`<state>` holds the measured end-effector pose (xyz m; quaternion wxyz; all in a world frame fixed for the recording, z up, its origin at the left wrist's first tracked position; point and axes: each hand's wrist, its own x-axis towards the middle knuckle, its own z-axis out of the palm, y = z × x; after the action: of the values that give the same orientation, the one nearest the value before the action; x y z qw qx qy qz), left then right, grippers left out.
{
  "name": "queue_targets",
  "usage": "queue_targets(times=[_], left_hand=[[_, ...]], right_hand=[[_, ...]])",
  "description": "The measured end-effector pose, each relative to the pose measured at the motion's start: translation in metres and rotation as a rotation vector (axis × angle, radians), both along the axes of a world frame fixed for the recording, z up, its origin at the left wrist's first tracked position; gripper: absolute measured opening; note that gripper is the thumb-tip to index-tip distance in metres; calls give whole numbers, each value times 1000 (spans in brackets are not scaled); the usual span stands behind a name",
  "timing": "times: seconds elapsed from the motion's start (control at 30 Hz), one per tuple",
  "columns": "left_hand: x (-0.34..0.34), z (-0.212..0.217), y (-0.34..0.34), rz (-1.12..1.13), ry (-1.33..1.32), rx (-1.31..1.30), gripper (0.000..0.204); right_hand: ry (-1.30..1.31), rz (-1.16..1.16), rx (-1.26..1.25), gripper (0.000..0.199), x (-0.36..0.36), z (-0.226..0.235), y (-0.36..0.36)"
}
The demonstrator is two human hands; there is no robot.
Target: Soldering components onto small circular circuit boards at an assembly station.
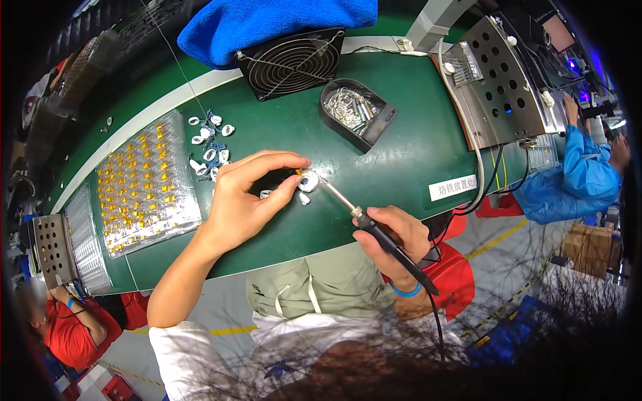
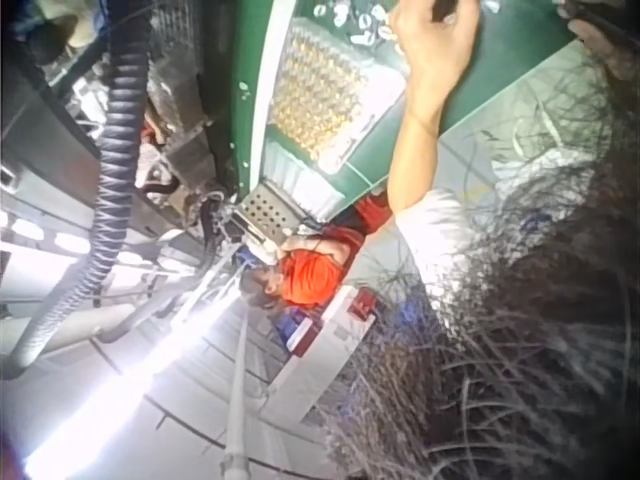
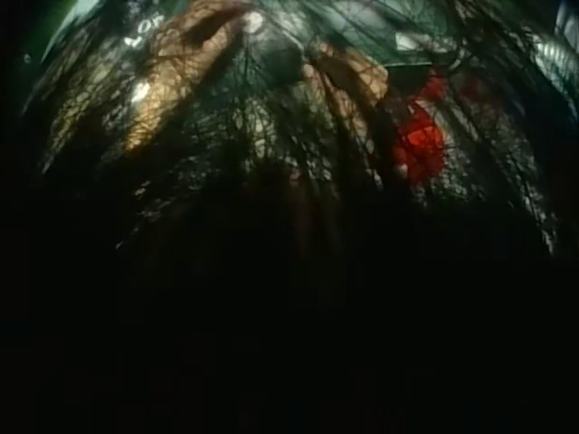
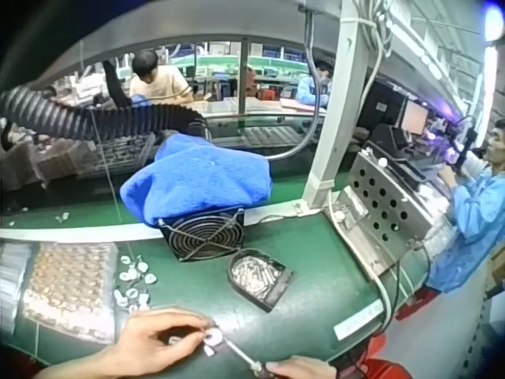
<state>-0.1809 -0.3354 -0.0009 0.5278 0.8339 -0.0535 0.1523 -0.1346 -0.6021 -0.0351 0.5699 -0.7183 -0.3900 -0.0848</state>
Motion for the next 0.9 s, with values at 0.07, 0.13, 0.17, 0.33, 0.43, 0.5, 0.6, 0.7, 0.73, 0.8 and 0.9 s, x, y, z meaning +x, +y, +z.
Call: queue_targets(times=[0.07, 0.13, 0.17, 0.33, 0.43, 0.5, 0.6, 0.7, 0.73, 0.8, 0.9], left_hand=[[-2, 1, -1, 13, 4, 44, 24], [-3, 2, -2, 25, -6, 117, 25], [-3, 2, -2, 23, -20, 132, 25], [-3, 0, -2, 13, -74, 173, 25], [-3, -1, -1, 12, -90, 180, 25], [-3, -1, -1, 15, -92, 185, 25], [-3, -2, -2, 15, -105, 181, 24], [-3, -3, -2, 13, -114, 184, 24], [-2, -3, -2, 13, -115, 186, 24], [-2, -4, -2, 15, -121, 187, 24], [-2, -4, -2, 15, -128, 194, 24]], right_hand=[[-72, -17, -19, 42, 1, 1, 3], [-143, -23, -49, 41, 1, 1, 4], [-156, -25, -64, 41, 1, 2, 5], [-170, -17, -106, 44, 1, 3, 8], [-171, -15, -113, 45, 1, 2, 9], [-173, -12, -113, 45, 0, 3, 9], [-175, -8, -114, 45, 0, 2, 10], [-181, -8, -122, 45, 1, 2, 10], [-176, -7, -121, 45, 0, 2, 10], [-184, -11, -124, 45, 1, 2, 10], [-188, -11, -132, 45, 1, 2, 10]])
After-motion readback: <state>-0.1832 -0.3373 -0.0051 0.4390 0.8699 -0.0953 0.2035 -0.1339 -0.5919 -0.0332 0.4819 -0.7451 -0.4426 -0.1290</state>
